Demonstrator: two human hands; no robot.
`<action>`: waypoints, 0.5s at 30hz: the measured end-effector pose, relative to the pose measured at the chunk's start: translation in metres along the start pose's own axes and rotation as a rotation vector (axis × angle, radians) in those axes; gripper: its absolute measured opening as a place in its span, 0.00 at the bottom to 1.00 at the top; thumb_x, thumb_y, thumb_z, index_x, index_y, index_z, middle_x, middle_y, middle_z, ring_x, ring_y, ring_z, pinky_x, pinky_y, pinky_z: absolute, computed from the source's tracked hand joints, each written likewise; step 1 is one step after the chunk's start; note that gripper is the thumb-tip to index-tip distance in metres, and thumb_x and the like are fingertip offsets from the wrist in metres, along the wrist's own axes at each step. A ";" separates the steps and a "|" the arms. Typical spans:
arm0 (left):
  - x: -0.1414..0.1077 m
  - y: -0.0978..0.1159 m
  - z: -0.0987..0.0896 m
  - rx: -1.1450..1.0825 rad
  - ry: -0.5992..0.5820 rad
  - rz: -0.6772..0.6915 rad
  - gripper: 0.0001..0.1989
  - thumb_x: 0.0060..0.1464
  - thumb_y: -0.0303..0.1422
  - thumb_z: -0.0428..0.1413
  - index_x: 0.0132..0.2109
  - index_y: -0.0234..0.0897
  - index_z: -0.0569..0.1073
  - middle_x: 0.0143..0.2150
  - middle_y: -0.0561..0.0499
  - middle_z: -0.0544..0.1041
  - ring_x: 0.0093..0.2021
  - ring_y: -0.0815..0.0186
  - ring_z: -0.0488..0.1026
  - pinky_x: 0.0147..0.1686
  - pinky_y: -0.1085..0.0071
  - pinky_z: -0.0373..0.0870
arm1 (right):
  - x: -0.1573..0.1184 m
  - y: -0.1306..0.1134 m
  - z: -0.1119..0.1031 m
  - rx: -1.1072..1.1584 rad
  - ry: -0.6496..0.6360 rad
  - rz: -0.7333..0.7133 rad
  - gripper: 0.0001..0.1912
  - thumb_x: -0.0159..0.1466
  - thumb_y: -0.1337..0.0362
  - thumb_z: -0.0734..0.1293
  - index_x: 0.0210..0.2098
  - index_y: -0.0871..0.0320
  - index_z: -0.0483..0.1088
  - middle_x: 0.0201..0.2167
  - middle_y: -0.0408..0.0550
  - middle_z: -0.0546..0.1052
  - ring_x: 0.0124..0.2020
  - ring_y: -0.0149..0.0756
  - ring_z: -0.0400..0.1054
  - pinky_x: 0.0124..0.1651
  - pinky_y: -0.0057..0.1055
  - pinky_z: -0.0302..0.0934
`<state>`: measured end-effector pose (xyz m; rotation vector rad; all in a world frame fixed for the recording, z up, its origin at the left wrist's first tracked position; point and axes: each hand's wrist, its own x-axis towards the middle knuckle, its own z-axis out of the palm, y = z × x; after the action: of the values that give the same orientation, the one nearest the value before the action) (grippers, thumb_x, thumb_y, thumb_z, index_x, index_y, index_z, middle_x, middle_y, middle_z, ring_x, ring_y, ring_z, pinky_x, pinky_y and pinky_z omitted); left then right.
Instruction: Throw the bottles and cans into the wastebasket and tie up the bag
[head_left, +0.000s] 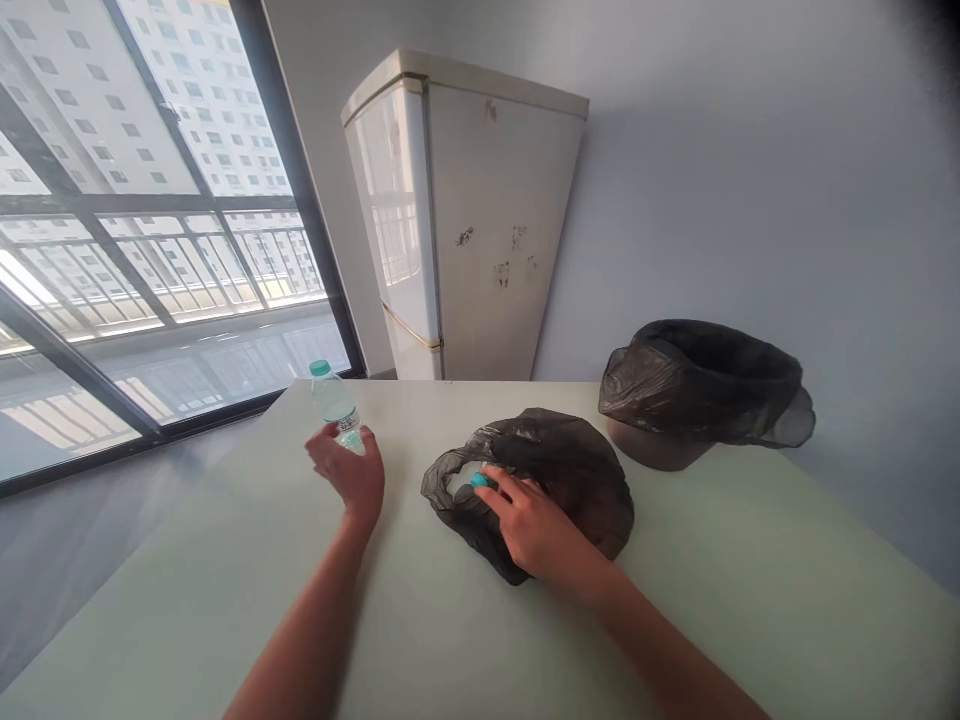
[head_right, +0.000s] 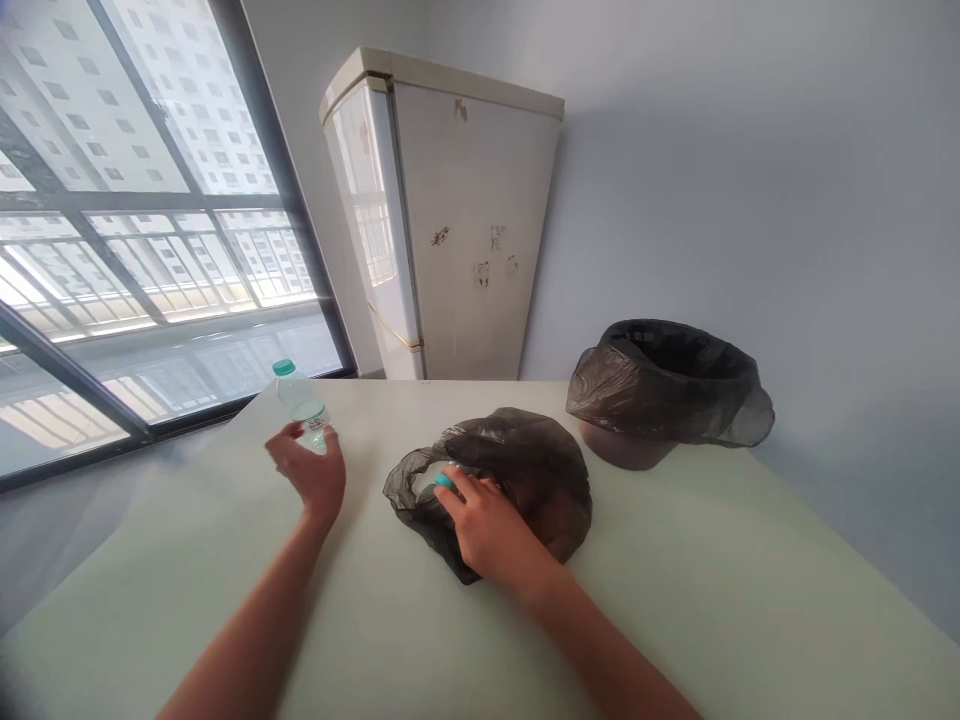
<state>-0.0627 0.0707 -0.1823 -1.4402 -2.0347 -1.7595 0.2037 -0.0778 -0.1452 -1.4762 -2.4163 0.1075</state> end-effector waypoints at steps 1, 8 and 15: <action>-0.009 0.007 0.001 -0.104 -0.108 0.057 0.11 0.64 0.37 0.55 0.50 0.37 0.70 0.50 0.42 0.74 0.53 0.53 0.73 0.57 0.52 0.69 | 0.001 -0.001 0.002 -0.004 -0.020 -0.003 0.34 0.63 0.80 0.56 0.66 0.55 0.65 0.73 0.51 0.59 0.53 0.43 0.70 0.57 0.42 0.66; -0.066 0.043 0.013 -0.565 -0.825 0.355 0.10 0.68 0.35 0.52 0.50 0.41 0.76 0.51 0.45 0.77 0.52 0.59 0.75 0.52 0.61 0.73 | 0.010 -0.009 0.007 -0.091 -0.094 0.021 0.37 0.60 0.80 0.57 0.68 0.56 0.63 0.75 0.58 0.57 0.52 0.46 0.74 0.55 0.42 0.65; -0.068 0.046 0.010 -0.607 -0.973 0.508 0.11 0.68 0.31 0.52 0.52 0.42 0.76 0.57 0.43 0.75 0.58 0.57 0.74 0.60 0.57 0.72 | 0.017 -0.012 0.009 -0.133 -0.103 0.031 0.36 0.59 0.79 0.59 0.64 0.53 0.66 0.67 0.52 0.70 0.45 0.43 0.75 0.51 0.39 0.65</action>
<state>0.0108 0.0345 -0.1939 -3.1063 -1.0836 -1.6388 0.1835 -0.0675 -0.1471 -1.6028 -2.5266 0.0304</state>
